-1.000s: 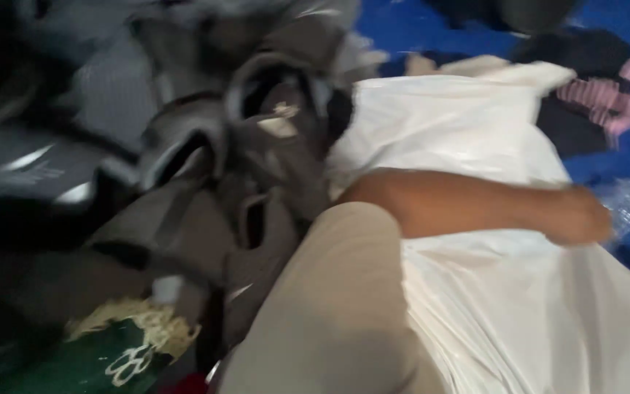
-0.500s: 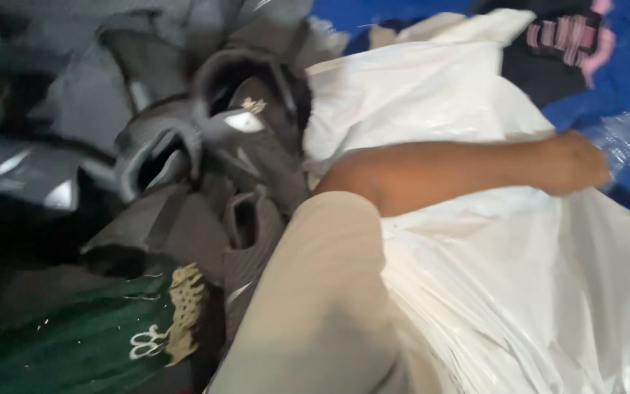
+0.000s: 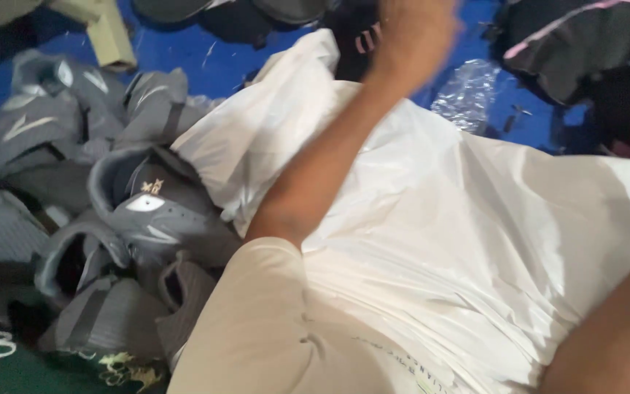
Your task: The person trims loose threads and cleans shoe uppers using a pair of thread snips.
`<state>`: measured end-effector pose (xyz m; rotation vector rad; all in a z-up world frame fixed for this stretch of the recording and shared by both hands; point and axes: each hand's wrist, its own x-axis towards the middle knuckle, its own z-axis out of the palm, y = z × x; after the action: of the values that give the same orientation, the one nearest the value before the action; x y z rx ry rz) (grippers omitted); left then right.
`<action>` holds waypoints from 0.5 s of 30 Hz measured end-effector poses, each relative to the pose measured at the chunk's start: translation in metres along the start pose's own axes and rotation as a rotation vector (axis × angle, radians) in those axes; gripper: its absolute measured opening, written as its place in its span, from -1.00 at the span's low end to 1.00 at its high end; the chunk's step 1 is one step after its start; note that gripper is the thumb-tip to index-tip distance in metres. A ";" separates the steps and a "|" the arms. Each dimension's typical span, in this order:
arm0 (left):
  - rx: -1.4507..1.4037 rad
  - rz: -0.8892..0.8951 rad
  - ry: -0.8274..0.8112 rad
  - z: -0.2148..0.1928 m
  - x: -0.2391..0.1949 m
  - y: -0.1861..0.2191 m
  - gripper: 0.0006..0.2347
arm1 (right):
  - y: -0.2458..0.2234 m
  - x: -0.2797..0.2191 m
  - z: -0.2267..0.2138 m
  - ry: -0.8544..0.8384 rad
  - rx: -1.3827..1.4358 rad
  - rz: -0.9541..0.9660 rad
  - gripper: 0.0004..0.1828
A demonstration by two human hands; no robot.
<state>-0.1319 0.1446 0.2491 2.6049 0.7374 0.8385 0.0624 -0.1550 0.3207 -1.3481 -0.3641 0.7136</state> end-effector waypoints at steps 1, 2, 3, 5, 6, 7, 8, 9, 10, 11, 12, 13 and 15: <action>0.024 -0.097 0.153 -0.016 0.010 -0.011 -0.78 | -0.004 -0.002 -0.001 0.026 -0.005 -0.013 -0.83; 0.007 -0.075 0.148 -0.006 -0.005 -0.028 -0.78 | -0.007 -0.004 -0.005 0.052 -0.009 -0.026 -0.84; 0.104 -0.171 -0.014 0.008 -0.017 -0.043 -0.66 | -0.012 -0.010 -0.011 0.089 -0.013 -0.049 -0.84; 0.186 -0.231 -0.182 0.029 -0.029 -0.048 -0.55 | -0.019 -0.018 -0.012 0.160 -0.019 -0.088 -0.84; 0.259 -0.277 -0.320 0.033 -0.031 -0.041 -0.42 | -0.023 -0.019 -0.008 0.141 -0.101 -0.163 -0.85; 0.342 -0.328 -0.457 0.035 -0.035 -0.036 -0.30 | -0.024 -0.017 0.000 0.113 -0.182 -0.232 -0.86; 0.332 -0.302 -0.461 0.021 -0.028 -0.021 -0.30 | -0.025 -0.018 0.002 0.140 -0.185 -0.241 -0.86; 0.329 -0.290 -0.535 0.005 -0.019 -0.007 -0.21 | -0.026 -0.017 0.005 0.113 -0.228 -0.238 -0.87; 0.328 -0.277 -0.609 -0.012 -0.012 0.005 -0.11 | -0.026 -0.016 0.009 0.086 -0.271 -0.234 -0.89; 0.325 -0.261 -0.605 -0.009 -0.011 0.005 -0.11 | -0.025 -0.016 0.008 0.100 -0.271 -0.243 -0.89; 0.350 -0.273 -0.643 -0.006 -0.011 0.003 -0.19 | -0.024 -0.016 0.009 0.092 -0.232 -0.211 -0.87; 0.377 -0.293 -0.681 -0.005 -0.012 0.000 -0.25 | -0.022 -0.014 0.011 0.077 -0.193 -0.176 -0.86; 0.316 -0.322 -0.623 0.000 -0.014 -0.007 -0.39 | -0.029 -0.016 0.020 0.092 -0.219 -0.177 -0.87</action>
<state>-0.1439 0.1425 0.2396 2.6617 1.1048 -0.1992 0.0456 -0.1525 0.3557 -1.5277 -0.4924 0.4724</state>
